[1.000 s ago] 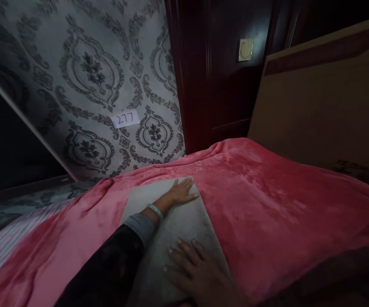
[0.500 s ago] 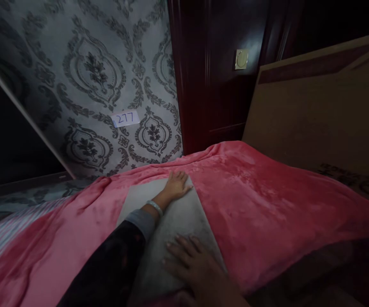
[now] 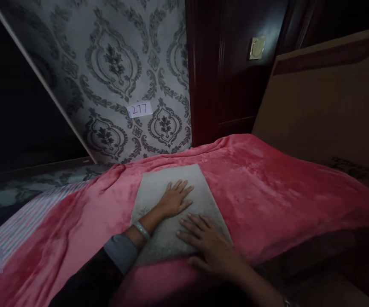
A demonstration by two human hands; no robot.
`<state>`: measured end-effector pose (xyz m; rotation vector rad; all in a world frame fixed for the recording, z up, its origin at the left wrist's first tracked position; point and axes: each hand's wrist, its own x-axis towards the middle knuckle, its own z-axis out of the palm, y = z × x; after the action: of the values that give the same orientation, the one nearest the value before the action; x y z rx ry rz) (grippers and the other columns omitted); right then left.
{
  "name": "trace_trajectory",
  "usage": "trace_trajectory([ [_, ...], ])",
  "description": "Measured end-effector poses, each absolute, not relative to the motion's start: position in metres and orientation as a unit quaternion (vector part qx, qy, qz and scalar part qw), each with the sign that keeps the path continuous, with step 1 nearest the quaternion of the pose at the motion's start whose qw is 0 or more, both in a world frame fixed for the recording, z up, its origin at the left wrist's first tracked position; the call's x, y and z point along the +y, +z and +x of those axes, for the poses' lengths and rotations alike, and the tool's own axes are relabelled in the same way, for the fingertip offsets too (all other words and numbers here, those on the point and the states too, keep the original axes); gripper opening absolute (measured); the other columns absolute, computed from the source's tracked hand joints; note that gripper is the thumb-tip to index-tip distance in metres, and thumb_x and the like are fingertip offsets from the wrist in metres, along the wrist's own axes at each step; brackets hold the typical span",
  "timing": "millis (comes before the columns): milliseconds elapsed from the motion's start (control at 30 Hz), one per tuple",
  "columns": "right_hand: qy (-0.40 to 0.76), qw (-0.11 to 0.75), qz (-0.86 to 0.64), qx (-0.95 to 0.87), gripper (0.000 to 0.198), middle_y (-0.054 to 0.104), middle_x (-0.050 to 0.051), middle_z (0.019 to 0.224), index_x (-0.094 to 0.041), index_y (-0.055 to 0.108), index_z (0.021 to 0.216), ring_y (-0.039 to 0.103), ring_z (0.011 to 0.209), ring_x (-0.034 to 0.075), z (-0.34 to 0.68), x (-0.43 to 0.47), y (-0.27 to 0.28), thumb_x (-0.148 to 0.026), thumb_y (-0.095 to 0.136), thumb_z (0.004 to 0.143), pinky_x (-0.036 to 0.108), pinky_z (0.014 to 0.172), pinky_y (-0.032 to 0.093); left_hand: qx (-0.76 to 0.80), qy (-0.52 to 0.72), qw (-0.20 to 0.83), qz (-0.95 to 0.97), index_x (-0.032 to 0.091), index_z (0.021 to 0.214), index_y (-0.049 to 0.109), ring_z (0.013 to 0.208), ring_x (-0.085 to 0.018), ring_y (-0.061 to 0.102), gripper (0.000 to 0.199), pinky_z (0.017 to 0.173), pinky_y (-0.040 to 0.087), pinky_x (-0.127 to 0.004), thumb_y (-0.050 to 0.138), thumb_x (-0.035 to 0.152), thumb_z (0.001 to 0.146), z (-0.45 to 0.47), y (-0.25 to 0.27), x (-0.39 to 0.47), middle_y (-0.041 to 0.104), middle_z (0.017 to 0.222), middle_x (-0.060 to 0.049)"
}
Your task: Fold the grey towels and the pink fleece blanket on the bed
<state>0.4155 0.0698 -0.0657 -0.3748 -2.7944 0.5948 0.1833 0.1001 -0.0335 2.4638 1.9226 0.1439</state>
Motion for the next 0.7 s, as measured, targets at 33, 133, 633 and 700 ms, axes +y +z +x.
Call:
trace_trajectory([
  [33, 0.199, 0.126, -0.131, -0.963, 0.065, 0.028, 0.002, 0.163, -0.037, 0.038, 0.154, 0.016, 0.152, 0.029, 0.416, 0.07, -0.066, -0.053, 0.059, 0.095, 0.059, 0.123, 0.012, 0.614, 0.049, 0.005, 0.787, 0.032, 0.155, 0.033, 0.153, -0.033, 0.02, 0.061, 0.12, 0.017, -0.065, 0.041, 0.054, 0.099, 0.184, -0.034, 0.101, 0.027, 0.165, -0.009],
  [133, 0.177, 0.115, -0.138, -0.968, 0.064, 0.028, 0.002, 0.163, -0.036, 0.038, 0.154, 0.016, 0.152, 0.029, 0.415, 0.069, -0.065, -0.052, 0.058, 0.096, 0.059, 0.122, 0.013, 0.617, 0.056, -0.005, 0.785, 0.029, 0.155, 0.034, 0.152, -0.031, 0.023, 0.06, 0.121, 0.017, -0.062, 0.039, 0.051, 0.1, 0.186, -0.034, 0.101, 0.029, 0.164, -0.01],
  [633, 0.321, 0.393, -0.306, -0.806, 0.059, 0.059, 0.013, 0.139, -0.021, 0.064, 0.134, 0.052, 0.131, 0.033, 0.448, 0.13, -0.104, -0.06, 0.053, 0.09, 0.055, 0.112, 0.04, 0.793, 0.333, 0.073, 0.505, 0.012, 0.131, 0.063, 0.125, -0.032, 0.058, 0.052, 0.111, 0.042, -0.046, 0.063, 0.034, 0.083, 0.084, -0.05, -0.023, 0.064, 0.134, -0.016],
  [700, 0.418, 0.389, -0.345, -0.745, 0.066, 0.066, 0.012, 0.13, -0.021, 0.061, 0.136, 0.061, 0.119, 0.032, 0.455, 0.142, -0.106, -0.061, 0.061, 0.083, 0.051, 0.103, 0.049, 0.78, 0.397, 0.112, 0.471, 0.012, 0.127, 0.066, 0.109, -0.03, 0.066, 0.052, 0.1, 0.051, -0.044, 0.064, 0.037, 0.081, 0.081, -0.053, -0.025, 0.072, 0.117, -0.013],
])
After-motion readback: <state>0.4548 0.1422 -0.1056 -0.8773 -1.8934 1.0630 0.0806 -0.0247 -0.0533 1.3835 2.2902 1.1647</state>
